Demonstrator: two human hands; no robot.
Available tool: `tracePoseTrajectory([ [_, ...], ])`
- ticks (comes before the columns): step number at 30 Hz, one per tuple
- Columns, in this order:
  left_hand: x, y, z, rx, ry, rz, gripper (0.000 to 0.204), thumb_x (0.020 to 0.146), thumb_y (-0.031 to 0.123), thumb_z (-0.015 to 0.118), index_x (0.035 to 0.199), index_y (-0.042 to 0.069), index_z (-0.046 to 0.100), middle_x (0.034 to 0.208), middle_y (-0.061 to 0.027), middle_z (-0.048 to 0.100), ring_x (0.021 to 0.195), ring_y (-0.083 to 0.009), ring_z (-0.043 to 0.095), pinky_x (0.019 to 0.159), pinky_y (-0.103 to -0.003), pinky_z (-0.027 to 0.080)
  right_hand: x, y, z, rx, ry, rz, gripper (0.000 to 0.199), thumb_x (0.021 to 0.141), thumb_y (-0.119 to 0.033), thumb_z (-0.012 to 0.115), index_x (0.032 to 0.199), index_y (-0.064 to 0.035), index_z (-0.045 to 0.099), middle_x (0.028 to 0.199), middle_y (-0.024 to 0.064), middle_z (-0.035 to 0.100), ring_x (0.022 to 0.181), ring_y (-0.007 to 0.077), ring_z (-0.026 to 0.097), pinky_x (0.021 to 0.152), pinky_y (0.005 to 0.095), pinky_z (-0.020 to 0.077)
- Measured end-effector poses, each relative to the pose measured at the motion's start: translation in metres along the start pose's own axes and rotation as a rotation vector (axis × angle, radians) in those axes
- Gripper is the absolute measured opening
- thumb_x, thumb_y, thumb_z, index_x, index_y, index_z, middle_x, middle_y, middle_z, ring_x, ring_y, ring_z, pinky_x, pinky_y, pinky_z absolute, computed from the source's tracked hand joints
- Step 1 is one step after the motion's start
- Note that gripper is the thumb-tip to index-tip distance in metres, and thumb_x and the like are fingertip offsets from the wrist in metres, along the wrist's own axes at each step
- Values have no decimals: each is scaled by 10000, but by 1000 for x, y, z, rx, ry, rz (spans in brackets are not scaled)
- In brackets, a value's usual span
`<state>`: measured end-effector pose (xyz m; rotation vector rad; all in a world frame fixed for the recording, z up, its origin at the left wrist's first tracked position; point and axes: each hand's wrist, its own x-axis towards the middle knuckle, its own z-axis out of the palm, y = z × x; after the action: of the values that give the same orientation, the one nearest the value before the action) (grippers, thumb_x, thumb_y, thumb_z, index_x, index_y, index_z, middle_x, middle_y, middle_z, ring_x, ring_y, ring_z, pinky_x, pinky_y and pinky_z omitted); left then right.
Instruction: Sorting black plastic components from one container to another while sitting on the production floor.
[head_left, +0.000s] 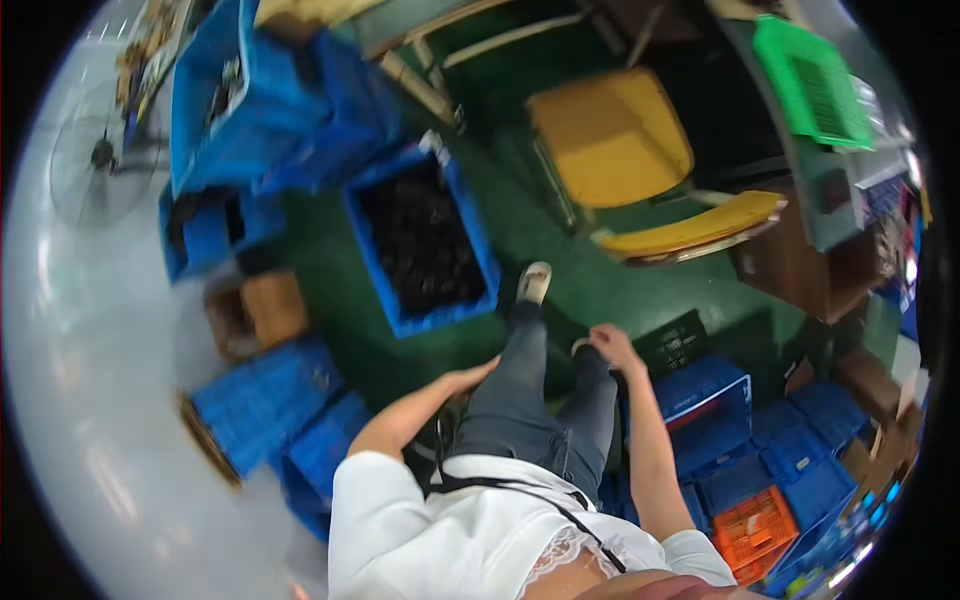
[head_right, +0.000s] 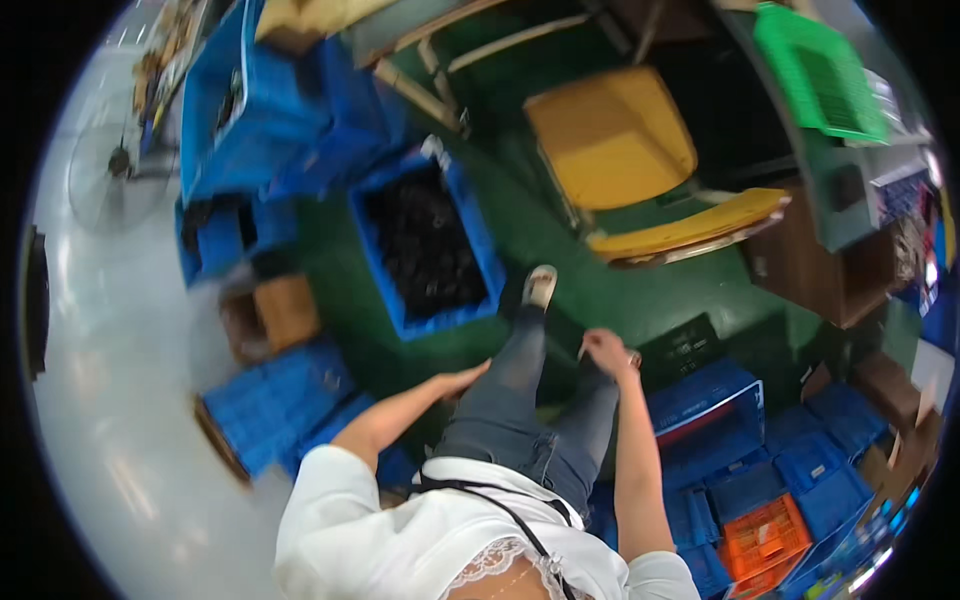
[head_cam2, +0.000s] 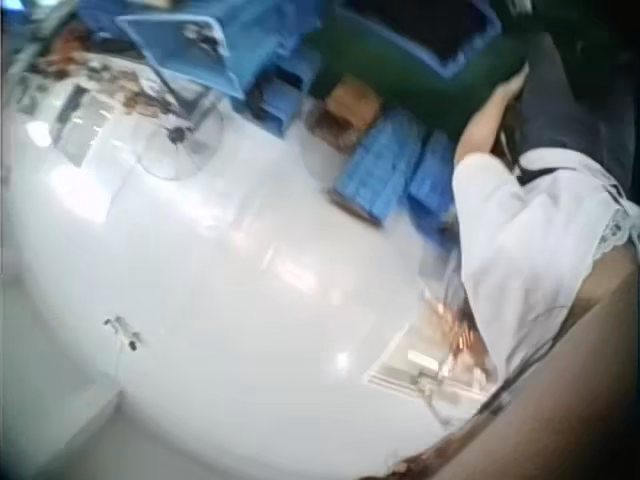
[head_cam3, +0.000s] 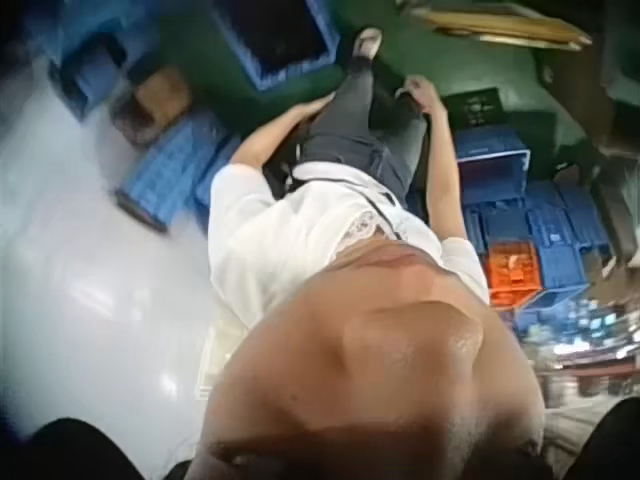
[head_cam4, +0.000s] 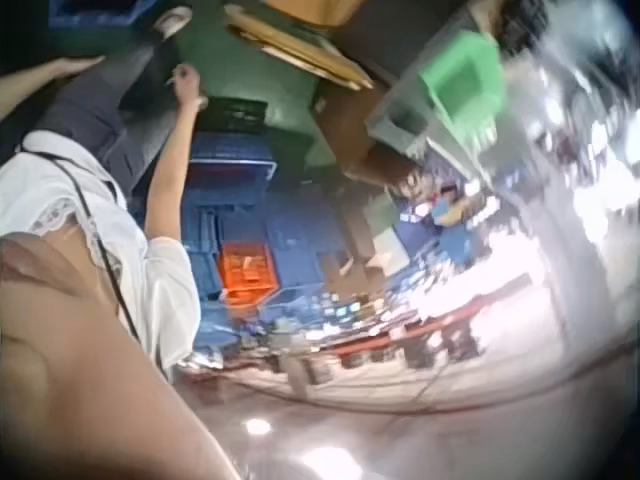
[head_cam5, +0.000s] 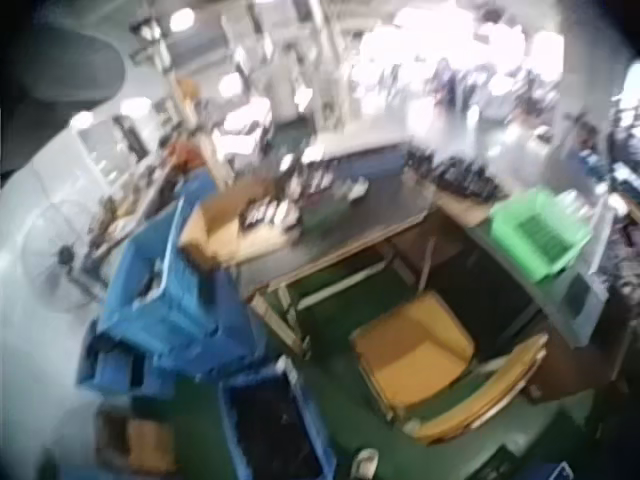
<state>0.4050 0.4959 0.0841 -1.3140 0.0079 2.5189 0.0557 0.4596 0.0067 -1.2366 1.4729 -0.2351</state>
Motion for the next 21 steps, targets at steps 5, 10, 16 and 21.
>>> tracePoseTrajectory([
  [5,-31,-8,-12,108,50,-159,925,747,802,240,1374,128,327,1400,-102,355,1255,-288,372,1016,-512,283,-92,0,-26,50,336,282,264,799,-232,584,937,-14,638,846,156,655,787,248,632,729,333,483],
  [10,-52,21,55,153,422,-59,777,831,709,267,1276,106,472,1245,-102,531,1120,-255,505,972,-466,347,-207,83,-22,86,299,472,290,777,-267,570,880,-10,657,837,171,657,813,271,642,724,345,494],
  [16,-51,67,151,64,485,213,718,846,658,317,1271,104,479,1231,-109,538,1116,-257,508,971,-441,352,-240,179,-23,-155,186,362,285,764,-280,557,804,-16,657,803,198,644,804,306,635,710,382,493],
  [21,-55,91,202,-125,489,438,660,860,607,367,1266,101,486,1217,-116,545,1112,-260,510,971,-415,357,-170,234,-130,-352,275,105,181,717,-232,535,701,-89,643,701,141,626,650,316,607,599,405,498],
])
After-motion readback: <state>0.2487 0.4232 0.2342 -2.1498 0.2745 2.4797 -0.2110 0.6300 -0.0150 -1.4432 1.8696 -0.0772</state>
